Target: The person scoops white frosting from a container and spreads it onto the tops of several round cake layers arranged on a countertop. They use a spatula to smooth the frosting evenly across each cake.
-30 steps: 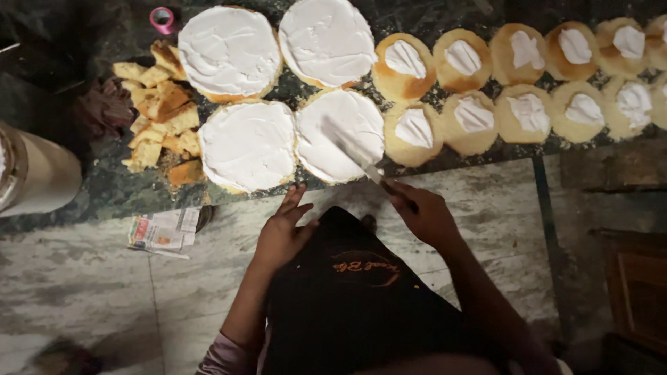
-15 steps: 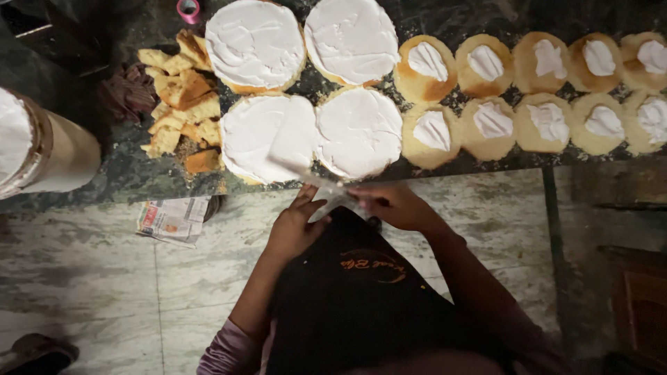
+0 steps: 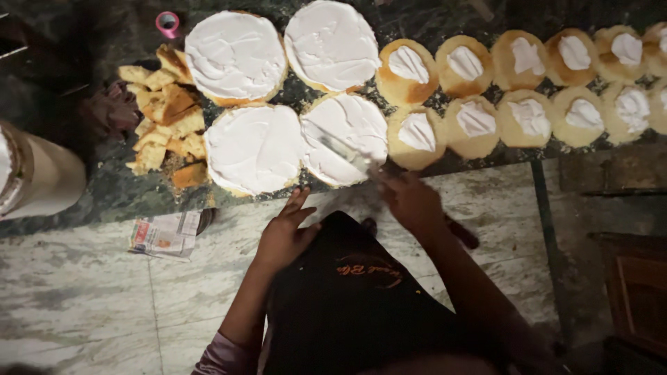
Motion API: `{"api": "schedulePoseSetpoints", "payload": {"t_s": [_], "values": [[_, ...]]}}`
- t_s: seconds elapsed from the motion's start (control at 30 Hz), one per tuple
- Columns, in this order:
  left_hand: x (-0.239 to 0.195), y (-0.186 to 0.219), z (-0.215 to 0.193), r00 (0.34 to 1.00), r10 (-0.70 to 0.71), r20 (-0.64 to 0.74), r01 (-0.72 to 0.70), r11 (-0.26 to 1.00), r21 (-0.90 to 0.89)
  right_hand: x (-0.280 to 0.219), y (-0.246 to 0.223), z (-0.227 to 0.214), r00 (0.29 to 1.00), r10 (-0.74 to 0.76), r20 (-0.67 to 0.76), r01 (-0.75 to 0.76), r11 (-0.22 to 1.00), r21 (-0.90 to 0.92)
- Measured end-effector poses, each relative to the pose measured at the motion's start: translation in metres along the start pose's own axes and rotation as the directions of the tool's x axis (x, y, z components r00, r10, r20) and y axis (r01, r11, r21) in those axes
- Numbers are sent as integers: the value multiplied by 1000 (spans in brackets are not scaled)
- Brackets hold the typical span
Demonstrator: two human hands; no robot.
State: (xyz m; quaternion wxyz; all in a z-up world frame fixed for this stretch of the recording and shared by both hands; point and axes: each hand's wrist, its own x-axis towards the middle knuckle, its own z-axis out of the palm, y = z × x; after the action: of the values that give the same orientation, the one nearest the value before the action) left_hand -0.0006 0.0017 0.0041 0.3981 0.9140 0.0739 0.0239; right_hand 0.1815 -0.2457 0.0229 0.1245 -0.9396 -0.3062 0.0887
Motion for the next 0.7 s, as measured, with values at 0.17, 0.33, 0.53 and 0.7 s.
{"api": "schedulePoseSetpoints", "payload": {"t_s": [0.17,0.33,0.53,0.7], "values": [[1,4,-2,996,-83,32,86,992,-96,-32,30,-8,992,88,90,-113,937,330],[3,5,5,999,6,-43,-9,998,-65,-76,57,-28,994,59,-88,-20,921,389],[3,7,6,999,-14,-41,12,999,-30,-70,81,-42,941,328,-83,-328,945,18],[6,12,7,999,-35,-27,36,999,36,-79,104,-42,945,305,-118,-296,951,93]]}}
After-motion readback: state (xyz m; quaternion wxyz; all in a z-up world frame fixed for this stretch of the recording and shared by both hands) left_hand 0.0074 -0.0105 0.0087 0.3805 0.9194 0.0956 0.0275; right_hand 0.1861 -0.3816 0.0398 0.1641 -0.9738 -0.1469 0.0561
